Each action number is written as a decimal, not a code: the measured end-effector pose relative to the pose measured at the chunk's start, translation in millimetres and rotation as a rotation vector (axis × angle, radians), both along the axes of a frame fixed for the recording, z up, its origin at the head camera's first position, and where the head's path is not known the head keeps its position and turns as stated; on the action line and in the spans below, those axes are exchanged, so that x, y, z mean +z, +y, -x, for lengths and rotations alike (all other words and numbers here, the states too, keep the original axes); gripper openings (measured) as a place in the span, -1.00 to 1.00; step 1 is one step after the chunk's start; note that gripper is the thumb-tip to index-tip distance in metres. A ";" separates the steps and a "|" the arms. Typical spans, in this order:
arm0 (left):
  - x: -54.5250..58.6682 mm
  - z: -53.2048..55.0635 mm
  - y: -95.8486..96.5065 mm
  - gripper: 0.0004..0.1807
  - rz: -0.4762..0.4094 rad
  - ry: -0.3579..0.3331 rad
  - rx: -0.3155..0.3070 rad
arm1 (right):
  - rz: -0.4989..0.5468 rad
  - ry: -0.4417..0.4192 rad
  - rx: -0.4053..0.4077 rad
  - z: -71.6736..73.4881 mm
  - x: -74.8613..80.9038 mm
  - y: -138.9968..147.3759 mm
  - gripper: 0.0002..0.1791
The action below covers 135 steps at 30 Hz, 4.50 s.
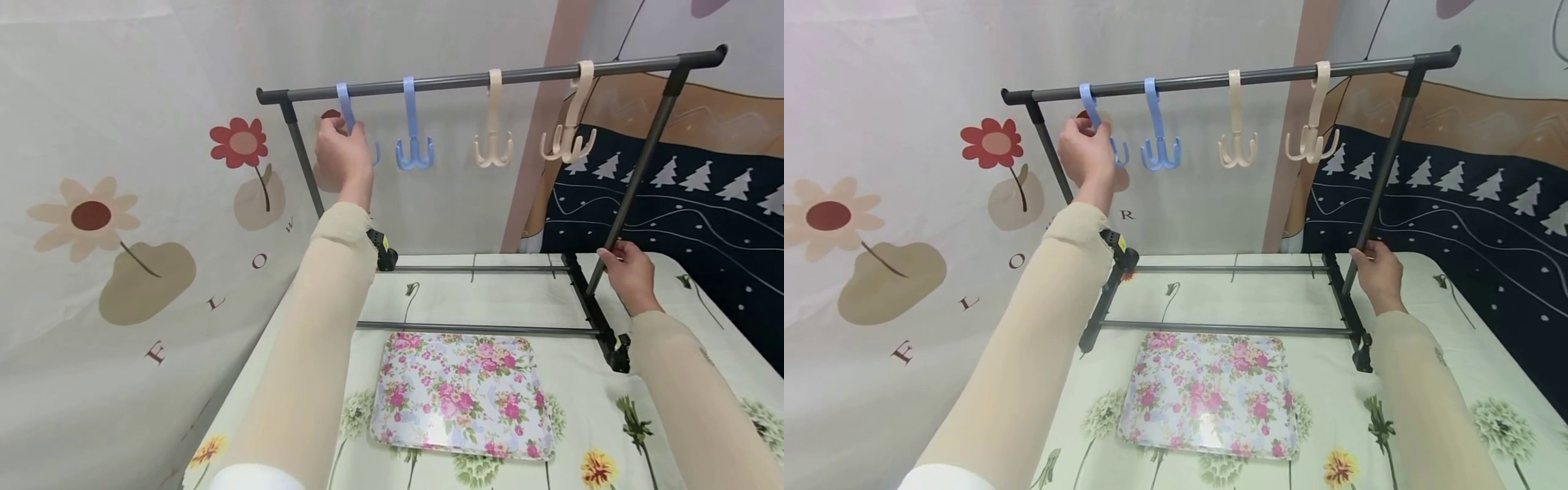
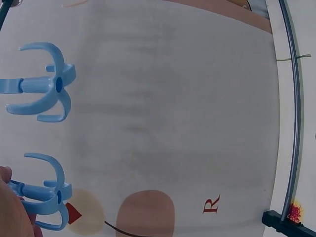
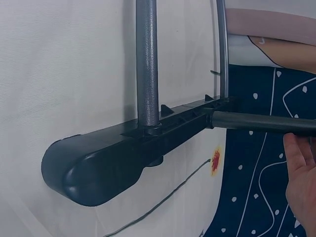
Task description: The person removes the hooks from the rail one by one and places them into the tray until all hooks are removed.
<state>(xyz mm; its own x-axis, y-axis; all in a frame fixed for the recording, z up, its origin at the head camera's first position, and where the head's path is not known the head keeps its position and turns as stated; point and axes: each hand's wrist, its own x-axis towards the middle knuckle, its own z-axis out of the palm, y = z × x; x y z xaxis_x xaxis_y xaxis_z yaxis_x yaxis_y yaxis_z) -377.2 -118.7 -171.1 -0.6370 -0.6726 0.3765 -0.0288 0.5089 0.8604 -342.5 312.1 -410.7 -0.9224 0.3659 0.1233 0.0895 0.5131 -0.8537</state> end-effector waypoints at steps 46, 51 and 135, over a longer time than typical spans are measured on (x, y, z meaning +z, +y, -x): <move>40.6 -4.8 -13.0 -0.76 0.027 0.093 -0.117 | -0.011 -0.003 0.012 -4.1 4.5 1.4 -0.36; 39.8 -8.4 -15.8 -0.75 0.003 0.172 -0.165 | -0.013 0.014 0.035 -5.0 3.1 4.5 -0.34; -197.1 -88.0 65.6 -0.88 0.010 -0.053 -0.930 | -0.044 0.013 0.042 -1.3 -3.8 4.4 -0.37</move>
